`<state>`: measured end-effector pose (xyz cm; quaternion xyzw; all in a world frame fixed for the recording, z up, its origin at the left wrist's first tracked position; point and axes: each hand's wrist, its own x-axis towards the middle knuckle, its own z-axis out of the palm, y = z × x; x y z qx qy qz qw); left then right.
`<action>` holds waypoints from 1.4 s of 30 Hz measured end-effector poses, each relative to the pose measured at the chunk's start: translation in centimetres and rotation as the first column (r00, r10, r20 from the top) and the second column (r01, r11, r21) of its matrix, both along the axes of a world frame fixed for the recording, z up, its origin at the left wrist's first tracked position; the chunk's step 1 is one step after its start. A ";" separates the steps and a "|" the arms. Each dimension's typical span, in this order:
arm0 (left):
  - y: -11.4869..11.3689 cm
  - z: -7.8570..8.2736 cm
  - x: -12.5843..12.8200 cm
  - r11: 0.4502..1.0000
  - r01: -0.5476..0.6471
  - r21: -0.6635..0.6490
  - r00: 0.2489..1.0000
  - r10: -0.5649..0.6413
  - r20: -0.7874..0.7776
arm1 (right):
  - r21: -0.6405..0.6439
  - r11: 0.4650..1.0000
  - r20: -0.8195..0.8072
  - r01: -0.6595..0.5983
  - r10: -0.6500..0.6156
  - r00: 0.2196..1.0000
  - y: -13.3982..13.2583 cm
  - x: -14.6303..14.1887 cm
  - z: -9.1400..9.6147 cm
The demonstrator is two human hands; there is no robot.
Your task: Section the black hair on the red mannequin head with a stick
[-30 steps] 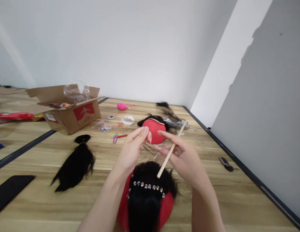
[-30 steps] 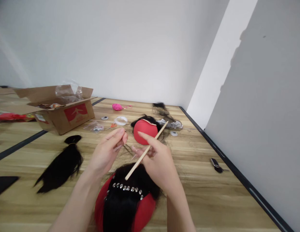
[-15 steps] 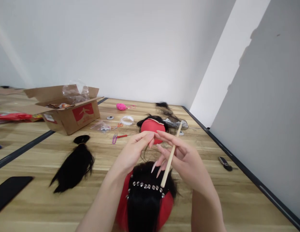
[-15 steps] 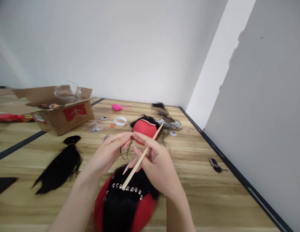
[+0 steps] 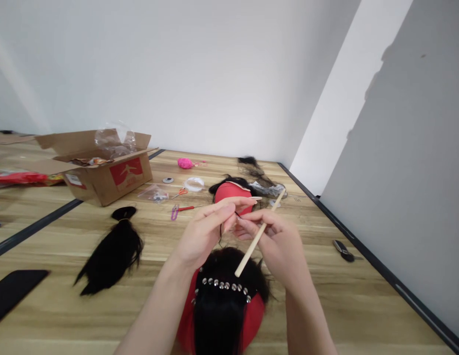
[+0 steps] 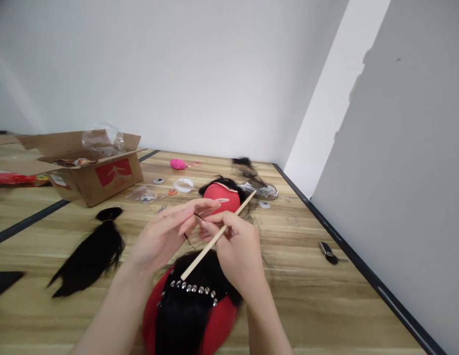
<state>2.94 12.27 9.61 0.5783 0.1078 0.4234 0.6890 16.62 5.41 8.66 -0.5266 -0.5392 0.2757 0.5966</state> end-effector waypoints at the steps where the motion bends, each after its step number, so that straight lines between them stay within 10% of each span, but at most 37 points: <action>1: -0.1 0.1 0.0 0.999 0.021 -0.035 0.999 -0.019 0.049 | -0.010 1.000 0.015 -0.011 0.012 1.000 0.1 0.1 -0.1; 12: 0.5 -0.3 0.7 0.974 -0.098 -0.202 0.967 0.141 0.213 | -0.078 0.995 -0.060 -0.069 0.065 0.996 -0.2 -0.3 0.0; 34: 0.2 -0.5 0.0 0.950 -0.295 0.106 0.953 0.285 0.100 | 0.093 0.993 0.213 0.077 -0.096 0.972 0.4 -0.2 -0.4; 42: 2.4 -0.2 -2.8 0.603 -0.607 0.517 0.623 0.765 -0.162 | 0.164 0.935 0.338 0.315 -0.354 0.872 -0.1 2.2 -0.2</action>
